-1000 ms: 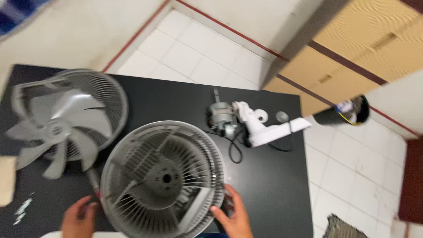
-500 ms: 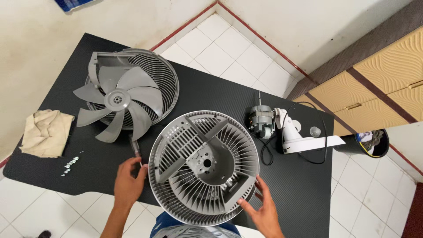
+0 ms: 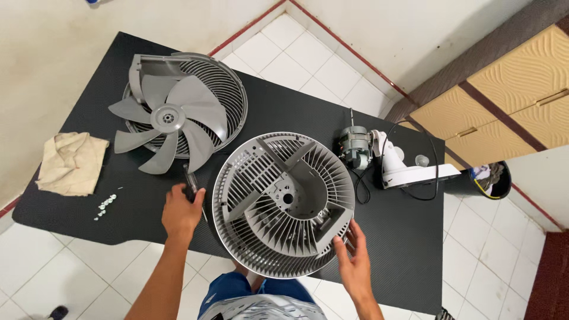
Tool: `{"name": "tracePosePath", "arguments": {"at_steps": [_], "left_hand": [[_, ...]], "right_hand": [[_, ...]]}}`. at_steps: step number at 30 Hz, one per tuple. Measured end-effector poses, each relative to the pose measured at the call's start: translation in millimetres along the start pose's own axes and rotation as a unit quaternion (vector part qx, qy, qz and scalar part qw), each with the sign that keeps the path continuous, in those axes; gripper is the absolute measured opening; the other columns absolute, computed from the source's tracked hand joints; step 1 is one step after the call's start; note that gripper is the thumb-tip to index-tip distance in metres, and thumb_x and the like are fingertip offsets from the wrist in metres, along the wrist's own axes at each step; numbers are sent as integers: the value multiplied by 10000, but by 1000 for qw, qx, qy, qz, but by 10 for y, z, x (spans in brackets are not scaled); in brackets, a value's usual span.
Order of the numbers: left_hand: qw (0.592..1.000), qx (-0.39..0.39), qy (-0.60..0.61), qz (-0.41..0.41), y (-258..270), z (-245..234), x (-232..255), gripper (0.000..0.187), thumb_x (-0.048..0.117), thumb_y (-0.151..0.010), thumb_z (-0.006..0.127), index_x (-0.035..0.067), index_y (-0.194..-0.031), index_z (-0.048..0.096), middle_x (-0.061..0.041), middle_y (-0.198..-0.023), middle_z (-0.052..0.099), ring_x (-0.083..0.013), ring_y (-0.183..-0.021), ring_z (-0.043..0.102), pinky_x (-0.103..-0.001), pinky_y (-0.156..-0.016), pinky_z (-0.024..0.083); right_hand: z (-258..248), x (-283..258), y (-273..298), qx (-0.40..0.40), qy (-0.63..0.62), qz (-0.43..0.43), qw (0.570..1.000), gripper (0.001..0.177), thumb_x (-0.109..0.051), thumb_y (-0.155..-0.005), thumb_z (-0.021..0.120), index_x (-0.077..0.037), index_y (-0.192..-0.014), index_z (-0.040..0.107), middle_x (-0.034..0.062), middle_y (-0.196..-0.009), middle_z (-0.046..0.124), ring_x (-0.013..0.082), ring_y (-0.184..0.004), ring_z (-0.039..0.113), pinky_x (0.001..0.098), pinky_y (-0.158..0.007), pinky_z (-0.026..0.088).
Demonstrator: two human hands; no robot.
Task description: The person disassembles a white electric fan on a black table. They remove the front grille, unscrew and detach the fan blades, then remove the motor housing and rear grille, leaving the components separated on the table.
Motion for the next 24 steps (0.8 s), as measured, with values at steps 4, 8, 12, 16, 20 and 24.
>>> {"name": "tracePosePath", "arguments": {"at_steps": [4, 8, 12, 16, 20, 24], "left_hand": [[997, 6, -72, 36, -98, 245, -107, 438, 477, -983, 652, 107, -1215, 619, -182, -1134, 656, -410, -957, 702, -519, -811, 566], [996, 7, -85, 27, -37, 224, -240, 347, 402, -965, 686, 81, -1090, 642, -177, -1074, 704, -416, -954, 706, -529, -821, 562], [997, -26, -28, -61, 234, -61, -490, 310, 352, -939, 704, 84, -1095, 698, -154, -989, 746, -361, -937, 717, -483, -855, 553], [982, -40, 161, -86, 515, -423, -430, 310, 277, -940, 703, 41, -1142, 705, -137, -970, 733, -276, -885, 709, -404, -800, 548], [893, -90, 436, -61, 678, -622, -121, 274, 107, -955, 617, 20, -1213, 651, -111, -1022, 691, -173, -894, 665, -299, -799, 560], [803, -153, 576, 3, 723, -747, 393, 344, 36, -926, 598, 8, -1261, 527, -108, -1108, 707, -154, -1017, 711, -272, -886, 570]], "right_hand": [[29, -189, 162, -25, 99, -65, 993, 740, -290, -934, 659, -57, -1555, 332, 239, -1554, 431, 358, -1438, 442, 449, -1138, 400], [11, -319, 334, -56, 206, -81, 974, 836, -382, -920, 691, -80, -1594, 300, 247, -1621, 353, 388, -1452, 410, 453, -869, 528], [53, -383, 558, -46, 268, -111, 956, 877, -382, -881, 737, -63, -1571, 300, 249, -1603, 353, 401, -1477, 378, 475, -1159, 375], [188, -326, 734, -27, 233, -55, 971, 1200, -397, -712, 890, -27, -1574, 142, 263, -1590, 285, 409, -1442, 360, 458, -1119, 386], [303, -245, 764, -18, 201, -23, 979, 1293, -380, -658, 897, -39, -1593, 71, 264, -1595, 277, 395, -1424, 410, 428, -1078, 453], [281, -248, 701, 11, 221, -65, 973, 1300, -357, -633, 916, -38, -1580, 84, 256, -1586, 319, 384, -1411, 445, 416, -1082, 456]]}}
Point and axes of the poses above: each hand's wrist, its own y-axis away from the middle knuckle, its own z-axis out of the palm, x = y × z, the point moved 8 cm from there along -y, towards the middle knuckle
